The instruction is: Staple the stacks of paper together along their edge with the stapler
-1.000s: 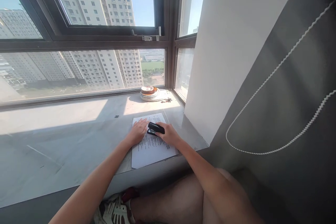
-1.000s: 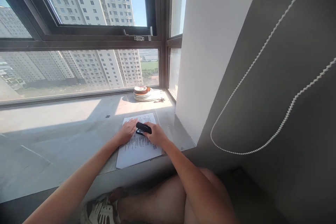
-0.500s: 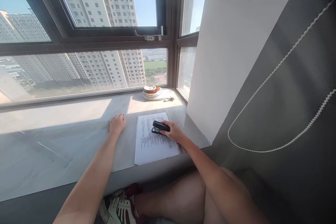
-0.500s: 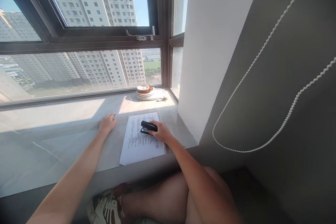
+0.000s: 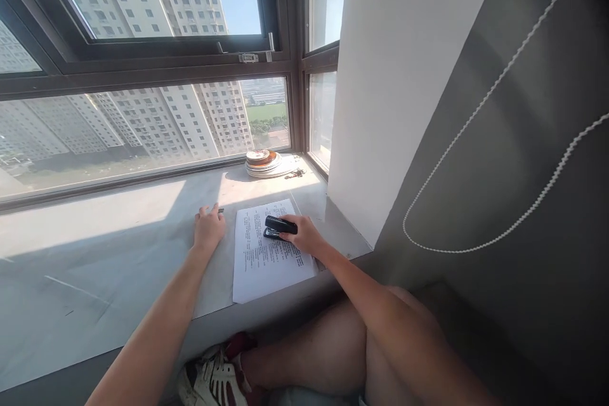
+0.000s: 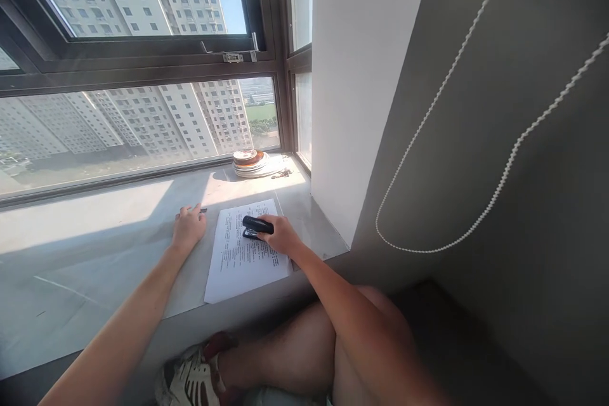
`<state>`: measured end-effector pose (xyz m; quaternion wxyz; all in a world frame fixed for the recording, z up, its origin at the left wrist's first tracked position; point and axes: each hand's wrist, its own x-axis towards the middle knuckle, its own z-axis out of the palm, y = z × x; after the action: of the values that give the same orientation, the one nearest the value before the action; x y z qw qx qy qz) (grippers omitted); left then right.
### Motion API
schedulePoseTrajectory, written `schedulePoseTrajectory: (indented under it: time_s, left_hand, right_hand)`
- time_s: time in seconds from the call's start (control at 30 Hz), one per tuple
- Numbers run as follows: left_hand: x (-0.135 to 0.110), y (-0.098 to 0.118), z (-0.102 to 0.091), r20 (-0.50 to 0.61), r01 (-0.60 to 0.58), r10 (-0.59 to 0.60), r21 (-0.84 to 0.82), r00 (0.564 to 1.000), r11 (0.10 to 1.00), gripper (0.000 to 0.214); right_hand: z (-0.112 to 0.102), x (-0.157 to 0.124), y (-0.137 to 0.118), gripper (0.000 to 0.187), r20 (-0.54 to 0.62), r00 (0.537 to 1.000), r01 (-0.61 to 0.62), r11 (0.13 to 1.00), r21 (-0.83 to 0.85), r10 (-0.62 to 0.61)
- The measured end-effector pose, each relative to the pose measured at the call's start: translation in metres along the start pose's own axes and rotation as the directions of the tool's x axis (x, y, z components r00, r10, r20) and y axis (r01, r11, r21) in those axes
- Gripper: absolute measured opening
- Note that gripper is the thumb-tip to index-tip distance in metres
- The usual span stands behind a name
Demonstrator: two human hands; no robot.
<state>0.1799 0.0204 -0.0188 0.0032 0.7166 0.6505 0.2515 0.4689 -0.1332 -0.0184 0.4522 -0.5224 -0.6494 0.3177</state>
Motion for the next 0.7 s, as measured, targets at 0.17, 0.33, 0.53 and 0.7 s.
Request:
schedulePoseTrajectory:
  time_s: [0.17, 0.33, 0.53, 0.7]
  left_hand:
    - [-0.024, 0.046, 0.008, -0.051, -0.136, 0.139, -0.679, 0.989, 0.721, 0.039]
    - [-0.038, 0.069, 0.026, 0.157, 0.006, 0.231, -0.839, 0.96, 0.544, 0.035]
    - [-0.032, 0.063, 0.03, 0.225, 0.063, 0.241, -0.841, 0.944, 0.537, 0.034]
    - [-0.032, 0.062, 0.03, 0.249, 0.09, 0.227, -0.834, 0.942, 0.544, 0.034]
  right_hand:
    - [-0.007, 0.007, 0.003, 0.041, 0.017, 1.0, 0.005, 0.999, 0.036, -0.006]
    - [-0.015, 0.011, 0.005, 0.046, 0.068, 0.997, 0.045, 0.999, 0.011, -0.045]
    - [-0.049, 0.012, 0.006, 0.031, 0.064, 0.992, -0.109, 0.994, -0.034, 0.111]
    - [-0.072, 0.003, 0.007, 0.036, 0.211, 0.968, -0.156, 0.984, 0.085, 0.135]
